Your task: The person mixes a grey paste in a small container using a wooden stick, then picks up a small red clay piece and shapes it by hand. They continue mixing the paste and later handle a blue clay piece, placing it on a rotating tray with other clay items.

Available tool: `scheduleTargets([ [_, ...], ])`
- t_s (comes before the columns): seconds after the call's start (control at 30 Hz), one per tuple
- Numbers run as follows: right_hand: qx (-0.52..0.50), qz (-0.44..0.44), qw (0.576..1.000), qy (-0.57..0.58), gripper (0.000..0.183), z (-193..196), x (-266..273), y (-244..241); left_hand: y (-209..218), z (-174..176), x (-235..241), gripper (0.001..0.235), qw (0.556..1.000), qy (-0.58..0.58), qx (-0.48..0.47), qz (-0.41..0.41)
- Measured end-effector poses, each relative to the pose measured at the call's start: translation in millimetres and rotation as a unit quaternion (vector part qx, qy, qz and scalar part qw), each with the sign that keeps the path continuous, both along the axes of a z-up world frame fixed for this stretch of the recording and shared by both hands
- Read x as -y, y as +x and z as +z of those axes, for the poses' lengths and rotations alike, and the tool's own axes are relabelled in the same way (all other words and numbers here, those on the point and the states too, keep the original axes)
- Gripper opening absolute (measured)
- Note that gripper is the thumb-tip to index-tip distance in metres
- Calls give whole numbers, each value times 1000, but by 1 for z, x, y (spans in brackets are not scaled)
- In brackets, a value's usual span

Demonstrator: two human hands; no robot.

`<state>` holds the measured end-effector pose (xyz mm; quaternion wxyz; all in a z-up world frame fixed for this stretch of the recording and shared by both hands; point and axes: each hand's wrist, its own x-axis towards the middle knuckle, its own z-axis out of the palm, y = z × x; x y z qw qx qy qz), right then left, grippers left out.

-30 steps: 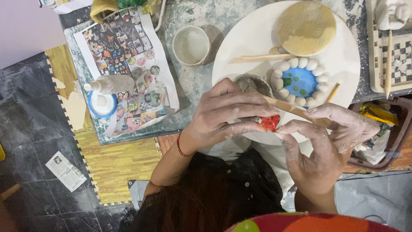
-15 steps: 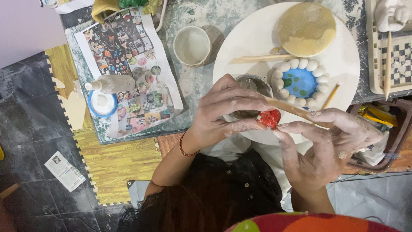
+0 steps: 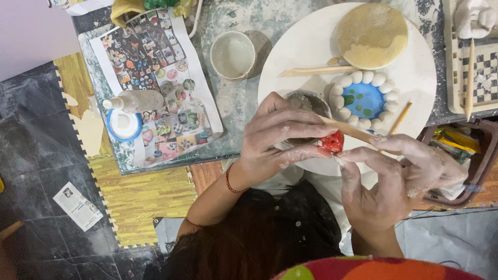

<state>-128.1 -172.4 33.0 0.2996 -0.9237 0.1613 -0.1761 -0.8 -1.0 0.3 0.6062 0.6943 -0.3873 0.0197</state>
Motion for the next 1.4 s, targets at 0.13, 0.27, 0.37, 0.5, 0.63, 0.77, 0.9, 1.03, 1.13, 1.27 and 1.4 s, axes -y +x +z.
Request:
scheduleTargets([
  [0.13,95,41,989,-109,20,-6,2,-8,-6,3,1,40,998,-21,-60,-8],
  [0.27,115,39,992,-43,28,-11,5,-11,-8,3,0,43,995,-17,-97,-20],
  [0.37,144,52,988,-25,31,-7,4,-6,-8,0,0,45,995,-17,-100,-23],
  [0.5,148,53,987,-37,34,-3,-2,-5,-7,-2,-1,44,994,-13,-101,-26],
  [0.63,141,58,988,-19,31,-6,-1,-5,-7,-1,-4,43,996,-2,-91,-22],
  [0.77,140,42,989,5,27,0,-5,-5,-6,1,-3,42,996,-2,-88,-24],
  [0.9,151,48,987,-3,26,6,-4,-7,-8,4,-2,45,995,-12,-96,-37],
  [1.03,209,18,976,54,19,5,3,-10,-15,6,0,47,993,-40,-90,-62],
  [1.13,267,18,963,-34,12,10,15,-23,-32,8,12,44,983,-82,-103,-125],
  [1.27,289,1,953,94,14,15,25,-57,-56,19,32,39,939,-91,-217,-252],
  [1.4,312,-26,928,204,19,10,42,-93,-79,26,66,33,919,-108,-208,-316],
])
